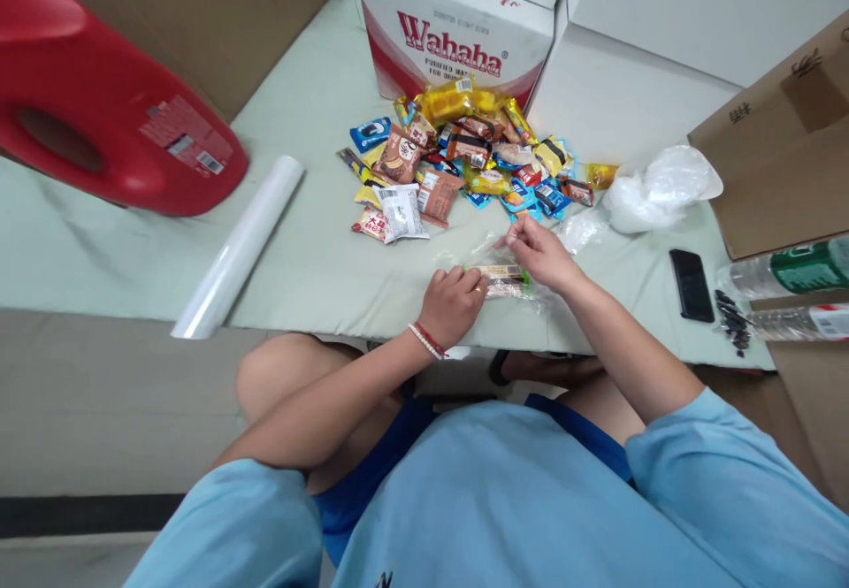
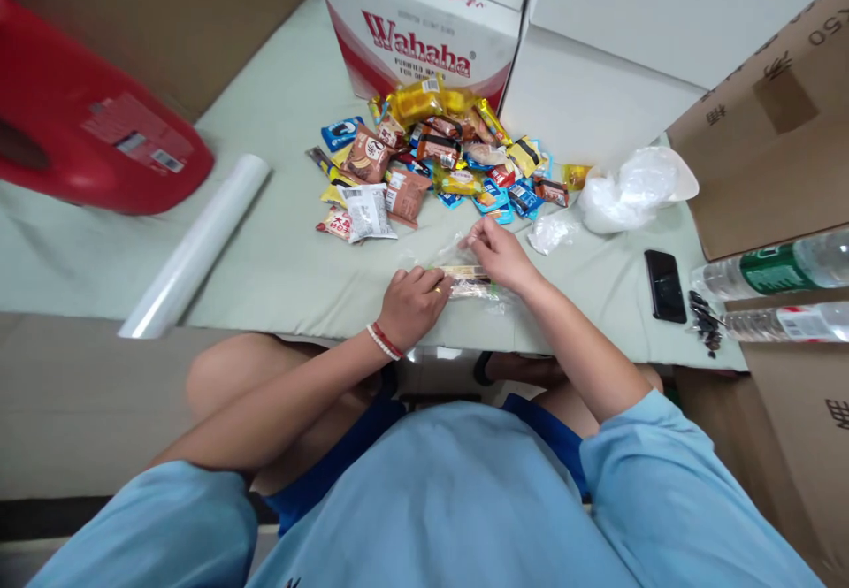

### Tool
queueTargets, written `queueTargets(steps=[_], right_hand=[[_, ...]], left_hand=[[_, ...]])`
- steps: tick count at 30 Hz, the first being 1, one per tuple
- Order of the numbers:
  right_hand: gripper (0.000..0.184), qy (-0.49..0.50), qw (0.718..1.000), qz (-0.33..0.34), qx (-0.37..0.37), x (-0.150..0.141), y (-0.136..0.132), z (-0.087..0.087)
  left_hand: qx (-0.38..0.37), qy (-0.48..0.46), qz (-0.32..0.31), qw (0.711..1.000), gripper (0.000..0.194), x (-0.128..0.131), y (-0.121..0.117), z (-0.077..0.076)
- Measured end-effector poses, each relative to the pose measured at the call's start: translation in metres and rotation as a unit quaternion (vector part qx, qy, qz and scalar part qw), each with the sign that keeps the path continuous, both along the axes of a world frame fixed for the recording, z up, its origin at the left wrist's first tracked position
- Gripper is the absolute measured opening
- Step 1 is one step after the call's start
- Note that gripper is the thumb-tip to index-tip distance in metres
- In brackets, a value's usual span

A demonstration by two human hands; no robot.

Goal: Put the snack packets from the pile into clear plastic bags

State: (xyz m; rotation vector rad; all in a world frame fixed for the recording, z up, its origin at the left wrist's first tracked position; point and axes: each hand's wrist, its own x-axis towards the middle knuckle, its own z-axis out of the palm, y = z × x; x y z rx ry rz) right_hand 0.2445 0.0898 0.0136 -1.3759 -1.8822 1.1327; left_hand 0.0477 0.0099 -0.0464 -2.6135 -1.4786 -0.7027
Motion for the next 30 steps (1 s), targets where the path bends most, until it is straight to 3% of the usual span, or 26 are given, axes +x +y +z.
queueTargets(steps=[4, 10, 13, 17, 22, 25, 28, 30], right_hand=[[0.025, 0.037, 0.996, 0.018, -0.076, -0.012, 0.032, -0.003], [0.026, 0.044, 0.994, 0.1, 0.015, -0.01, 0.034, 0.002], [0.022, 0.021, 0.989, 0.129, 0.068, -0.006, 0.023, 0.009], [0.013, -0.053, 0.974, 0.153, 0.16, -0.002, -0.007, 0.008], [0.017, -0.094, 0.943, 0.204, 0.244, 0.008, -0.047, -0.018], [0.021, -0.119, 0.924, 0.228, 0.284, 0.011, -0.057, -0.035], [0.024, -0.171, 0.905, 0.242, 0.306, 0.012, -0.057, -0.044], [0.025, -0.197, 0.897, 0.248, 0.308, 0.011, -0.056, -0.045]], left_hand=[[-0.075, 0.017, 0.015, 0.997, 0.03, 0.003, 0.002, 0.005], [-0.199, 0.011, 0.035, 0.979, 0.05, 0.007, 0.009, 0.027], [-0.228, -0.013, 0.04, 0.973, 0.047, 0.006, 0.016, 0.032], [-0.247, -0.087, 0.059, 0.963, 0.039, 0.002, 0.019, 0.026], [-0.238, -0.188, 0.109, 0.947, 0.014, 0.005, 0.011, 0.012], [-0.258, -0.263, 0.155, 0.916, 0.023, 0.004, 0.012, 0.006], [-0.304, -0.327, 0.093, 0.89, 0.039, -0.01, 0.022, 0.004], [-0.293, -0.347, 0.034, 0.89, 0.037, -0.024, 0.033, 0.006]])
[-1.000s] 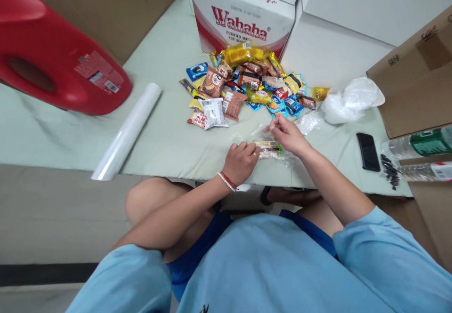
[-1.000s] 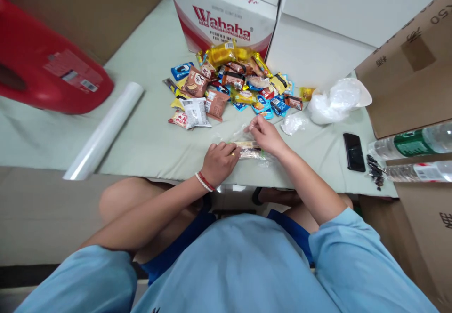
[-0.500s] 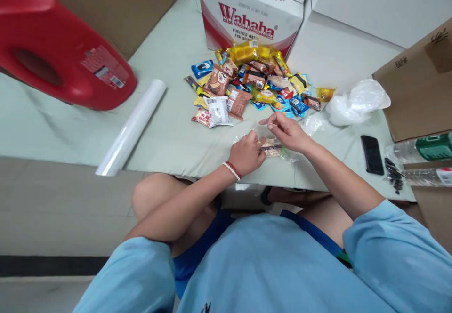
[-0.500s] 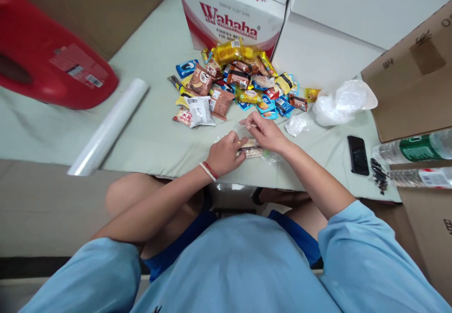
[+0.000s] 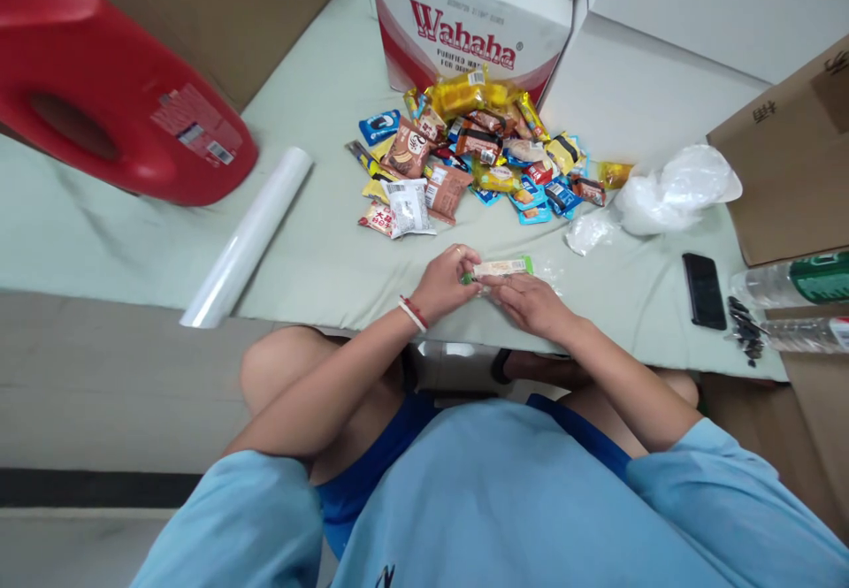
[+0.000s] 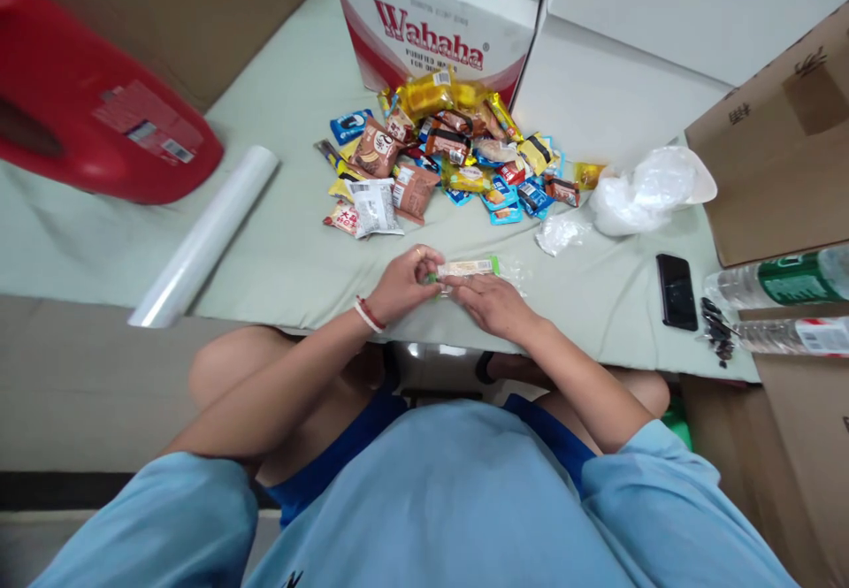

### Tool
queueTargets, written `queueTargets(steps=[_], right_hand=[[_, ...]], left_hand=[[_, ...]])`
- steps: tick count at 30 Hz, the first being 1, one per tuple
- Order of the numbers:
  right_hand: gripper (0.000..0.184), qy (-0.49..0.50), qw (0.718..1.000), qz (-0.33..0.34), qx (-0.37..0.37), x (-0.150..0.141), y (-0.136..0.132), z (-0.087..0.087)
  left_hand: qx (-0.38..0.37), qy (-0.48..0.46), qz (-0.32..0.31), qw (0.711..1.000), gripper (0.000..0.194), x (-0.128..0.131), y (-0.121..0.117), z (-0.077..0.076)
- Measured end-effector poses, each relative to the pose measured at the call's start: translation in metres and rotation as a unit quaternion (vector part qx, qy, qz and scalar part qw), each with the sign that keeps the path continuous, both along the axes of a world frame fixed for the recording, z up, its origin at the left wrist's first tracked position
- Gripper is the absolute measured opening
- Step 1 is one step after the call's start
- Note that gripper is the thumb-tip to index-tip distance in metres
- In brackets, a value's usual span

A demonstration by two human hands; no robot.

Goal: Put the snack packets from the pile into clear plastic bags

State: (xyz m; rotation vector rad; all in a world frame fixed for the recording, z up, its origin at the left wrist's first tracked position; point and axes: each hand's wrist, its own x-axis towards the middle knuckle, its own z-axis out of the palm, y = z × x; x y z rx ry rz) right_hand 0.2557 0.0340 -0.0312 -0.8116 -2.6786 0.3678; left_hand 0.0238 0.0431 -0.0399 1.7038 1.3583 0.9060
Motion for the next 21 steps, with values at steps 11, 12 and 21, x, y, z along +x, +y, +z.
queueTargets(steps=[11, 12, 21], right_hand=[[0.02, 0.056, 0.997, 0.002, -0.049, 0.0, -0.002, 0.004], [0.02, 0.07, 0.996, 0.002, -0.061, 0.0, -0.002, 0.005], [0.032, 0.134, 0.984, -0.03, -0.115, -0.004, -0.005, 0.008]], left_hand=[[0.1, 0.019, -0.161, 0.982, 0.016, -0.028, 0.022, 0.017], [0.094, 0.021, -0.183, 0.978, 0.017, -0.036, 0.019, 0.021], [0.0, 0.189, -0.174, 0.966, 0.01, -0.069, 0.002, 0.036]])
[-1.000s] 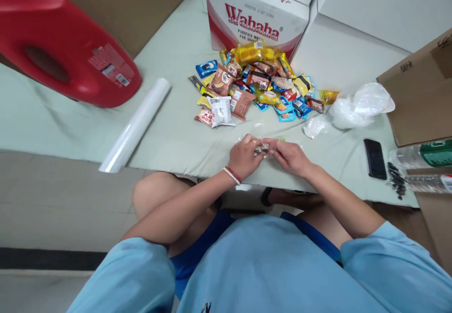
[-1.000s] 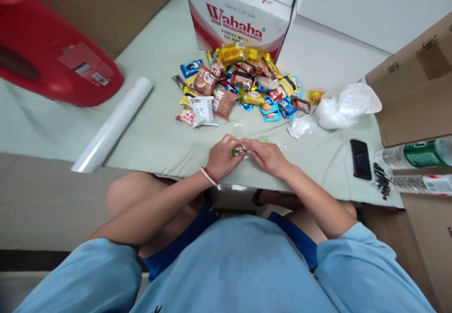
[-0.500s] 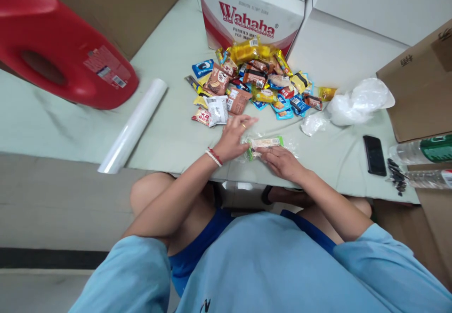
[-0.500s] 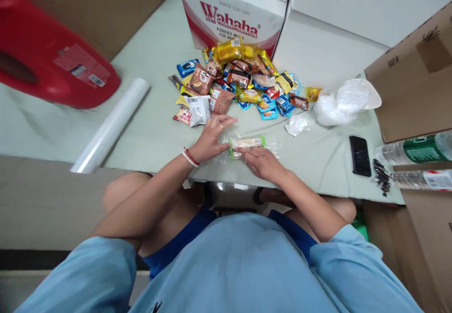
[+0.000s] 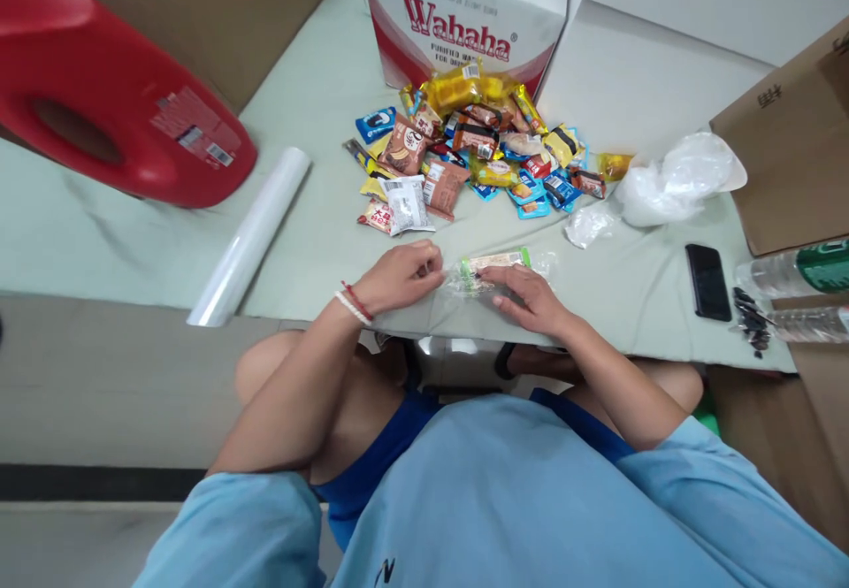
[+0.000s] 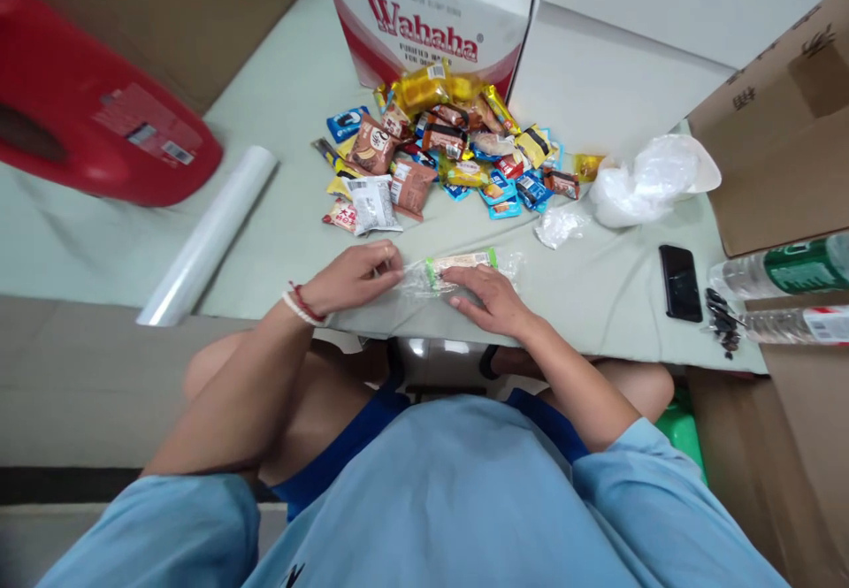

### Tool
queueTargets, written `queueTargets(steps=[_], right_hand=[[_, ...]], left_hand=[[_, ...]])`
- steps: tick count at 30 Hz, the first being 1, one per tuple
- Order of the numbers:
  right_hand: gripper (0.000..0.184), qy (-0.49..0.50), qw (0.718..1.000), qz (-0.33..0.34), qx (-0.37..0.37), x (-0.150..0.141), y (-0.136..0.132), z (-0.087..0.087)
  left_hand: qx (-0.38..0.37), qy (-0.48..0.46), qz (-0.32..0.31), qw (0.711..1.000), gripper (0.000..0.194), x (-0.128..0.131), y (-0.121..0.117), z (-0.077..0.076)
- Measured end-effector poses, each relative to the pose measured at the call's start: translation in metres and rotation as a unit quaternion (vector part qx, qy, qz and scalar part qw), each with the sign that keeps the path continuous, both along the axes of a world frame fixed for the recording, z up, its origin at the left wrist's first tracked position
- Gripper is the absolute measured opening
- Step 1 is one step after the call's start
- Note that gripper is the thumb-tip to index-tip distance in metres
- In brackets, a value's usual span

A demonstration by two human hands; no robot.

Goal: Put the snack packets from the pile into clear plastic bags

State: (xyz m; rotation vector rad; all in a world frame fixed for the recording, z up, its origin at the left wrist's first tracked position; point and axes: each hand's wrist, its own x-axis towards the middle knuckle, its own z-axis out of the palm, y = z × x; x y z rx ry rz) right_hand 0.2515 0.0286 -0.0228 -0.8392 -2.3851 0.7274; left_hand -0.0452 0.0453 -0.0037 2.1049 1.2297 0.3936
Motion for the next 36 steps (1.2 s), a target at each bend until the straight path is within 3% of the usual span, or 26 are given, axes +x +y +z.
queueTargets(steps=[2, 3, 7, 11, 14, 16, 18, 22, 24, 27, 29, 31, 34, 36], right_hand=[[0.029, 0.007, 1.0, -0.001, -0.002, -0.001, -0.001, -0.001], [0.027, 0.013, 1.0, -0.007, -0.003, -0.001, -0.002, -0.003], [0.026, 0.026, 0.996, -0.081, 0.005, 0.002, -0.004, -0.012], [0.027, -0.004, 0.994, -0.109, 0.024, 0.004, -0.006, -0.021], [0.028, -0.015, 0.993, -0.11, 0.042, -0.001, -0.006, -0.023], [0.029, -0.017, 0.993, -0.106, 0.058, -0.006, -0.007, -0.021], [0.032, -0.019, 0.992, -0.101, 0.067, -0.007, -0.008, -0.018], [0.031, -0.009, 0.992, -0.114, 0.052, 0.012, -0.016, -0.01], [0.028, 0.013, 0.981, -0.191, 0.045, 0.034, -0.023, -0.006], [0.023, 0.057, 0.925, -0.372, 0.043, 0.067, -0.031, -0.004], [0.023, 0.076, 0.897, -0.434, 0.034, 0.08, -0.034, -0.004], [0.03, 0.078, 0.905, -0.418, 0.021, 0.084, -0.032, -0.006], [0.052, 0.031, 0.943, -0.331, 0.006, 0.081, -0.022, -0.008], [0.042, -0.013, 0.957, -0.29, -0.013, 0.081, -0.012, -0.008]], left_hand=[[0.039, 0.039, 0.095, 0.994, 0.029, 0.016, -0.004, -0.01], [0.052, 0.06, 0.109, 0.991, 0.037, 0.023, -0.006, -0.015], [0.074, 0.065, 0.089, 0.991, 0.02, 0.035, -0.012, -0.025], [0.016, -0.074, 0.138, 0.988, 0.008, 0.034, -0.015, -0.015], [-0.084, -0.225, 0.18, 0.954, 0.008, 0.05, -0.015, -0.009], [-0.113, -0.287, 0.179, 0.934, 0.004, 0.067, -0.014, -0.009], [-0.075, -0.279, 0.154, 0.945, 0.018, 0.084, -0.011, -0.013], [0.074, -0.155, 0.075, 0.982, 0.038, 0.1, -0.005, -0.027], [0.11, -0.107, 0.051, 0.987, 0.038, 0.101, -0.005, -0.034], [0.135, -0.053, 0.043, 0.989, 0.036, 0.101, -0.005, -0.04], [0.14, -0.034, 0.044, 0.989, 0.035, 0.102, -0.005, -0.04], [0.14, -0.033, 0.045, 0.989, 0.035, 0.102, -0.004, -0.04], [0.145, -0.043, 0.05, 0.987, 0.035, 0.101, -0.003, -0.039], [0.148, -0.051, 0.056, 0.986, 0.036, 0.1, -0.003, -0.038]])
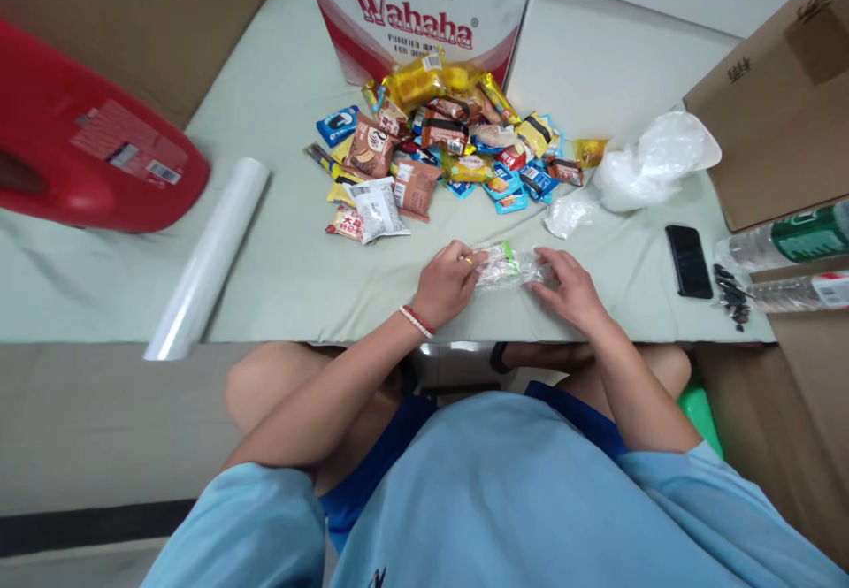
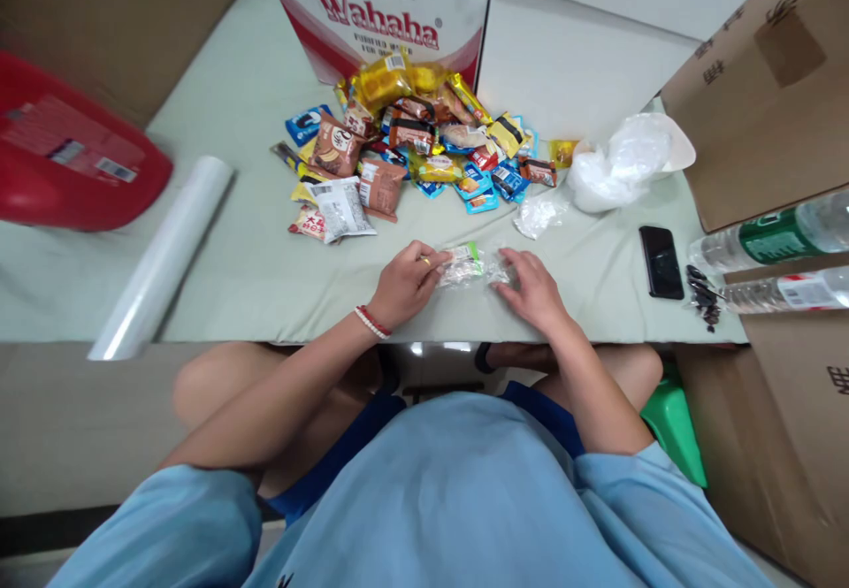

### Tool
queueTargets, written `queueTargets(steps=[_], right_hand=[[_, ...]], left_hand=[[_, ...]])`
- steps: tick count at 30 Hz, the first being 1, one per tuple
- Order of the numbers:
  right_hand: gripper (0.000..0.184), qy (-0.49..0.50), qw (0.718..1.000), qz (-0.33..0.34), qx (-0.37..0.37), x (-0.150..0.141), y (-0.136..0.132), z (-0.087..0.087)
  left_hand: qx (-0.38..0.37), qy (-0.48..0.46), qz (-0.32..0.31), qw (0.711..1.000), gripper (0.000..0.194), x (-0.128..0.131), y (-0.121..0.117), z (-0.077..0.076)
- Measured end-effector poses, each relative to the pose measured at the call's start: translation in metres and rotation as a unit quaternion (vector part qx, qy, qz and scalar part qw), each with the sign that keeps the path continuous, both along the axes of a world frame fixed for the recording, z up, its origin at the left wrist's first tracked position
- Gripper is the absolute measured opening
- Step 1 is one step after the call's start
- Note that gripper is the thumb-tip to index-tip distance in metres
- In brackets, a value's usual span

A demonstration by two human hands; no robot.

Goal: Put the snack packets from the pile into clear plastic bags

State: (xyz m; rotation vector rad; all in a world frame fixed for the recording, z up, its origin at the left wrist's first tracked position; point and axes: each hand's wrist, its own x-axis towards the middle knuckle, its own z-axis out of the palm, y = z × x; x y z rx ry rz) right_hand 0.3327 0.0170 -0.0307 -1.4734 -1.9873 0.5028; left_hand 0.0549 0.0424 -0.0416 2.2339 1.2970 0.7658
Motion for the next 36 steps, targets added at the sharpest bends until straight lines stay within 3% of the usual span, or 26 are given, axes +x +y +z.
queueTargets(steps=[3, 9, 12, 15, 18, 20, 24, 26, 30, 33, 36], right_hand=[[0.022, 0.028, 0.998, -0.013, -0.052, 0.008, 0.017, 0.006], [0.028, 0.2, 0.968, -0.088, -0.119, 0.024, 0.04, 0.019], [0.027, 0.213, 0.962, -0.131, -0.112, 0.025, 0.038, 0.013], [0.026, 0.191, 0.965, -0.17, -0.056, 0.03, 0.029, 0.007], [0.034, 0.073, 0.994, -0.08, -0.002, 0.035, 0.017, 0.005], [0.042, -0.025, 0.999, -0.012, 0.029, 0.033, 0.015, 0.004], [0.023, -0.077, 0.995, 0.043, 0.054, 0.022, 0.029, 0.006], [0.017, -0.037, 0.997, 0.059, 0.03, 0.017, 0.042, 0.01], [0.025, 0.084, 0.992, 0.05, -0.084, 0.014, 0.063, 0.021], [0.031, 0.157, 0.974, 0.0, -0.163, 0.016, 0.071, 0.022], [0.037, 0.173, 0.963, -0.071, -0.192, 0.015, 0.073, 0.012]], left_hand=[[-0.006, -0.009, 0.003, 1.0, 0.041, -0.001, -0.001, 0.002], [-0.021, -0.008, -0.002, 1.0, 0.04, 0.003, -0.001, 0.004], [-0.021, 0.012, 0.003, 1.0, 0.034, 0.007, -0.001, 0.004], [-0.019, 0.023, 0.012, 0.999, 0.032, 0.01, -0.001, 0.004], [-0.019, 0.026, 0.013, 0.999, 0.034, 0.01, -0.001, 0.003], [-0.018, 0.026, 0.015, 0.999, 0.036, 0.01, -0.002, 0.003], [-0.013, 0.018, 0.019, 1.0, 0.044, 0.01, -0.003, 0.001], [-0.007, 0.013, 0.018, 1.0, 0.049, 0.01, -0.004, 0.001], [0.007, 0.01, 0.014, 1.0, 0.052, 0.01, -0.005, 0.001], [0.005, -0.005, 0.016, 1.0, 0.051, 0.01, -0.006, 0.001], [0.01, 0.002, 0.004, 1.0, 0.048, 0.01, -0.006, 0.001]])
